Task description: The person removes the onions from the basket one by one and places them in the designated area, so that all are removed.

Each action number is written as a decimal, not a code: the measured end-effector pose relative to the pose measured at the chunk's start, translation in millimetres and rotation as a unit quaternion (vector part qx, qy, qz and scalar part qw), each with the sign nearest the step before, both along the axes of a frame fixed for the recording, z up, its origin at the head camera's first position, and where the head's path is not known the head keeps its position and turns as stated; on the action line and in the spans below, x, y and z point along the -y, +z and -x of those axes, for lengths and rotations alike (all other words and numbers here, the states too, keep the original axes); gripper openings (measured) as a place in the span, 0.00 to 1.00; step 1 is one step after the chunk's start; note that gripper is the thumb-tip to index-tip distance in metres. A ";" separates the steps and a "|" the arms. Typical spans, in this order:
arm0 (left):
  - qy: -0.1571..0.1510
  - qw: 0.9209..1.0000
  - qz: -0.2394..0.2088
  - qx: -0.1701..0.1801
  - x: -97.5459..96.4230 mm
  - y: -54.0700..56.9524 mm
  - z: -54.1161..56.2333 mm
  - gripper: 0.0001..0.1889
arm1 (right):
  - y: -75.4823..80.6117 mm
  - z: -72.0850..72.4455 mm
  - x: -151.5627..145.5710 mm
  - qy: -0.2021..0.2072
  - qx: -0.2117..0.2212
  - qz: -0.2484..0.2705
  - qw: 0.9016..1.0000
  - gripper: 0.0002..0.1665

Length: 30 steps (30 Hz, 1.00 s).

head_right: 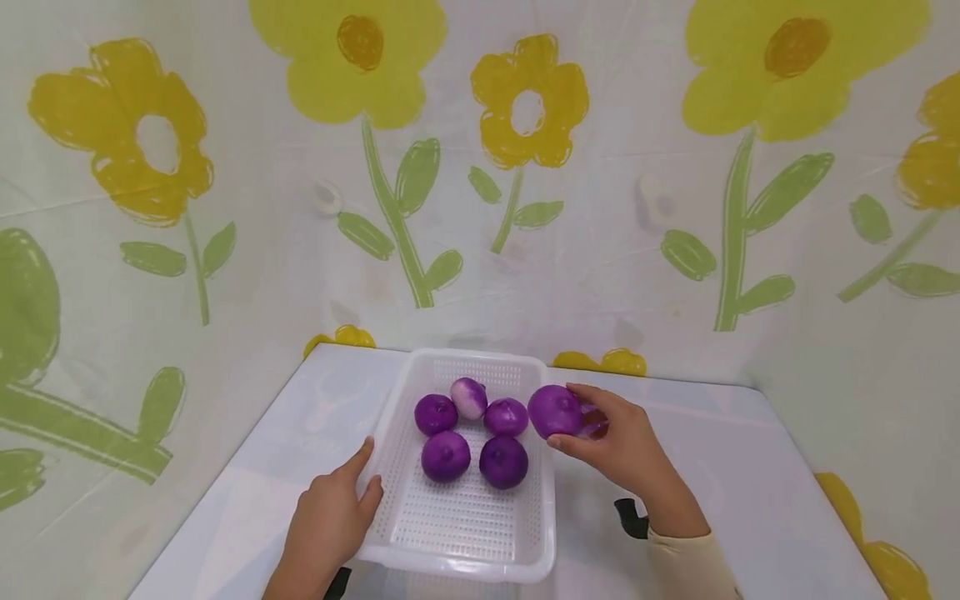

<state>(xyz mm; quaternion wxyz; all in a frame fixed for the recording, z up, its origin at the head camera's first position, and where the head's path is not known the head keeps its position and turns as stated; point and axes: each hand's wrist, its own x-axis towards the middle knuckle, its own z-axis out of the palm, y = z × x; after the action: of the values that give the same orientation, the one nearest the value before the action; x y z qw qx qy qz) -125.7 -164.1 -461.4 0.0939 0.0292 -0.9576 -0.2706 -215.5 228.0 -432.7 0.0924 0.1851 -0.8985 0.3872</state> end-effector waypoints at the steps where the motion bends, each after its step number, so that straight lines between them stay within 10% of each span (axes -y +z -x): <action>1: -0.001 1.000 0.000 0.000 -0.2 0.1 0.3 0.30 | -3.5 -1.1 -2.9 -0.007 0.004 -0.001 1.000 0.49; 30: -0.003 1.000 -0.008 0.010 -0.7 1.1 -1.2 0.30 | -49.4 -2.2 -107.7 -0.216 0.121 -0.050 0.968 0.63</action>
<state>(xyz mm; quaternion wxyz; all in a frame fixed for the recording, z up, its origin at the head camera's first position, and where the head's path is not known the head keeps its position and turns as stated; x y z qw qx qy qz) -124.5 -163.5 -460.3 0.0827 0.0296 -0.9565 -0.2781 -213.3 335.7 -482.0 0.0550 -0.0570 -0.9399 0.3321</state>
